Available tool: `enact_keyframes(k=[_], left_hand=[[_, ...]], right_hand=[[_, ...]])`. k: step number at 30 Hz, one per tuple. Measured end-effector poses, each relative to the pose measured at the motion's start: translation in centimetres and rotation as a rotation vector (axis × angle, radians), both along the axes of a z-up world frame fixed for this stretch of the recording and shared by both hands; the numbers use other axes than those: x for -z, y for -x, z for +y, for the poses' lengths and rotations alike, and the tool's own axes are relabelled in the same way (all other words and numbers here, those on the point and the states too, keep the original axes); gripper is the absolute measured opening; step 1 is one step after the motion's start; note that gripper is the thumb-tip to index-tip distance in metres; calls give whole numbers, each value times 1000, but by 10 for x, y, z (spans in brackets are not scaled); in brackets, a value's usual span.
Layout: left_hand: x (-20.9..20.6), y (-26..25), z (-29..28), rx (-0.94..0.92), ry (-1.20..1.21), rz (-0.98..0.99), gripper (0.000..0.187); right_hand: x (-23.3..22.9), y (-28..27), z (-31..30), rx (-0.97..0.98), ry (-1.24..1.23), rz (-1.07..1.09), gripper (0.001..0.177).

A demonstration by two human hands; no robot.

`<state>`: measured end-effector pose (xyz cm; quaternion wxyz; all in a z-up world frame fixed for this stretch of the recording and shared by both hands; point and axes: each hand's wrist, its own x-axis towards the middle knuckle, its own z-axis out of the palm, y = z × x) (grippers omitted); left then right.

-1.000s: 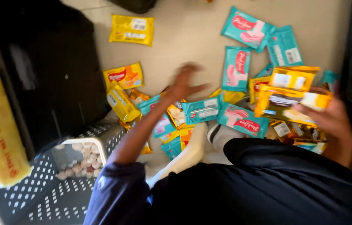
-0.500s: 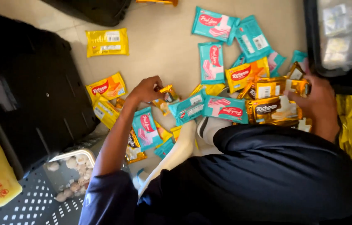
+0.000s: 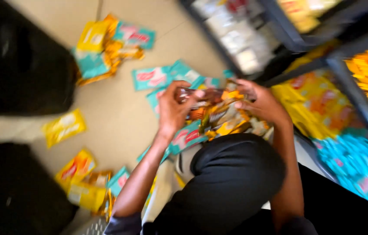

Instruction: The person is organizing and stocking snack wafer packages from a pile on the floor onto a shelving unit.

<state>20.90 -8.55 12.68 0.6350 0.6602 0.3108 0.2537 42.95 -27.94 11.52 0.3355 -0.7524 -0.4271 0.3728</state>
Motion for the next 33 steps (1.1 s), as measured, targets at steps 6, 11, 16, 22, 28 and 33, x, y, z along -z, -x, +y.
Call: enact_keyframes(k=[6,11,16,22,28,33], left_hand=[[-66,-59,-6,121,42,-206,21],[-116,-97,-61,329,218,-294,22],[-149,-91,-95,505,419,-194,29],[-186,-70,-121,792,682,-170,39],[-159,-52,-176,807,836,-390,59],[-137,-47,-173,921,992,-230,48]], right_hand=[[-106,-5,-45,298,-307,111,84],[-217,36,-87,350,-413,59,103],[-258,93,-132,393,-299,-773,111],[-267,136,-166,685,-93,-623,58],[-247,178,-186,945,-195,-991,74],[-222,198,-250,779,-465,-417,96]])
